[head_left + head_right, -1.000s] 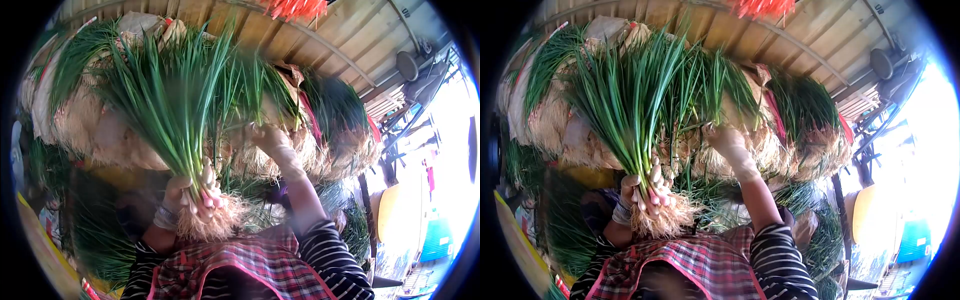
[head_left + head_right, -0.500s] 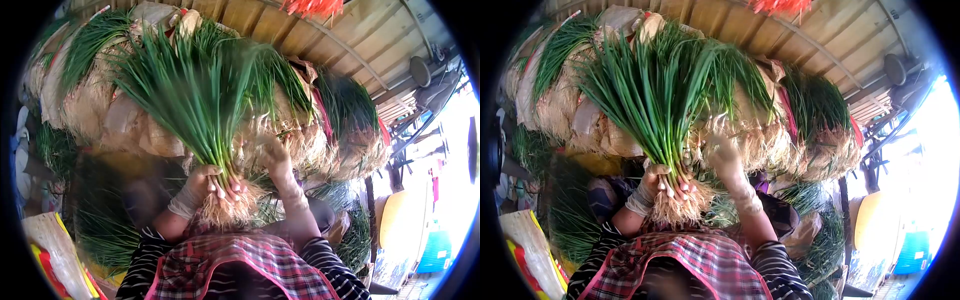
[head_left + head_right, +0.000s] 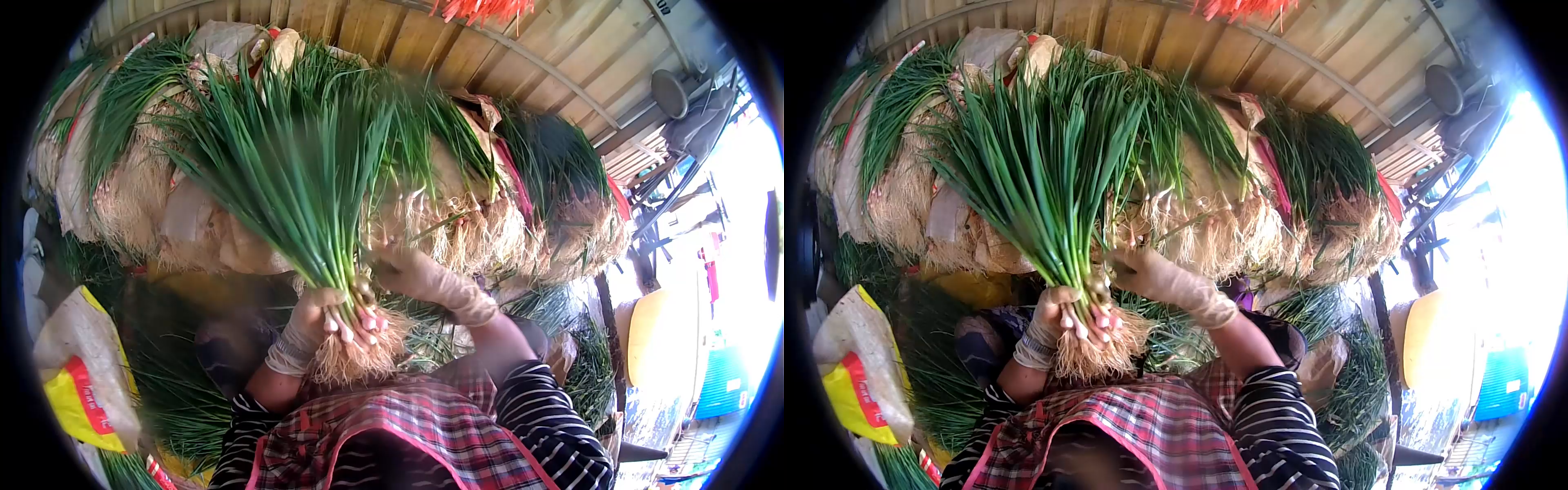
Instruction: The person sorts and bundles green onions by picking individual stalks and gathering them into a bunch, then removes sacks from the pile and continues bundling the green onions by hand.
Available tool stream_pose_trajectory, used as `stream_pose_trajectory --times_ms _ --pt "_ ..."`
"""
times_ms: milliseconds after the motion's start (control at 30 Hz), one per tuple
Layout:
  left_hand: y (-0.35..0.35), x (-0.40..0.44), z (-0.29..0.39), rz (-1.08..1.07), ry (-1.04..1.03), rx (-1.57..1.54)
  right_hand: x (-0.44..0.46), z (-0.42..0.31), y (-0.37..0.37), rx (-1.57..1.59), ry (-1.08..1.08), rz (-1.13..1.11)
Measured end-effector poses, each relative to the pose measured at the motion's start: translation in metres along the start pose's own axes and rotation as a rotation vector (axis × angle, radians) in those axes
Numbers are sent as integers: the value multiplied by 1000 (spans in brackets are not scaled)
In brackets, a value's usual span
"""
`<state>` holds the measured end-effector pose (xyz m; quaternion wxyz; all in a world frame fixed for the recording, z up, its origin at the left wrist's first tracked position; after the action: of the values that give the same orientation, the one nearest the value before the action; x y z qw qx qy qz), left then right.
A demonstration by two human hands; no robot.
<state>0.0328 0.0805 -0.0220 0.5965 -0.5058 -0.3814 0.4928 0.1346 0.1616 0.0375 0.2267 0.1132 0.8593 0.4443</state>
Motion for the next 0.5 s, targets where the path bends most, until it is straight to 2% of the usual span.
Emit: stream_pose_trajectory --times_ms 33,67,133,167,233,267,300,367,433,500 --pt "-10 0 2 -186 117 -117 -11 7 -4 -156 9 -144" --pt "-26 -3 3 -387 168 -286 -25 12 3 -93 27 -141" --pt "-75 -16 26 -547 -21 -315 -50 15 15 37 58 -146" --pt "-62 -17 28 -452 -65 -283 -43 26 39 98 -85 54" --pt "-79 -8 12 -547 81 -352 -40 44 89 264 -326 505" --pt "-58 -3 11 -399 30 -187 -34 92 82 482 -636 628" --pt "-56 -2 8 -311 -37 -184 -32 106 68 472 -634 569" --pt "-43 -2 6 -188 -19 -189 -36 127 43 434 -622 451" --pt "-37 -4 8 -197 65 -267 -43 127 48 314 -646 489" --pt "-43 -4 7 -238 160 -177 -59 118 61 148 -707 711"
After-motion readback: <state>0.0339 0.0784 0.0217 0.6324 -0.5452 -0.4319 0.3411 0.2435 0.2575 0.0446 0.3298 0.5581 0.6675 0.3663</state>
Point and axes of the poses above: each hand's wrist, its own x-axis towards the middle knuckle, its own y-axis out of the back of the hand, z = x × y, the point moved 6 cm from there along x, towards the middle knuckle, and after that the axes turned 15 degrees about -x, right-handed, at the moved point
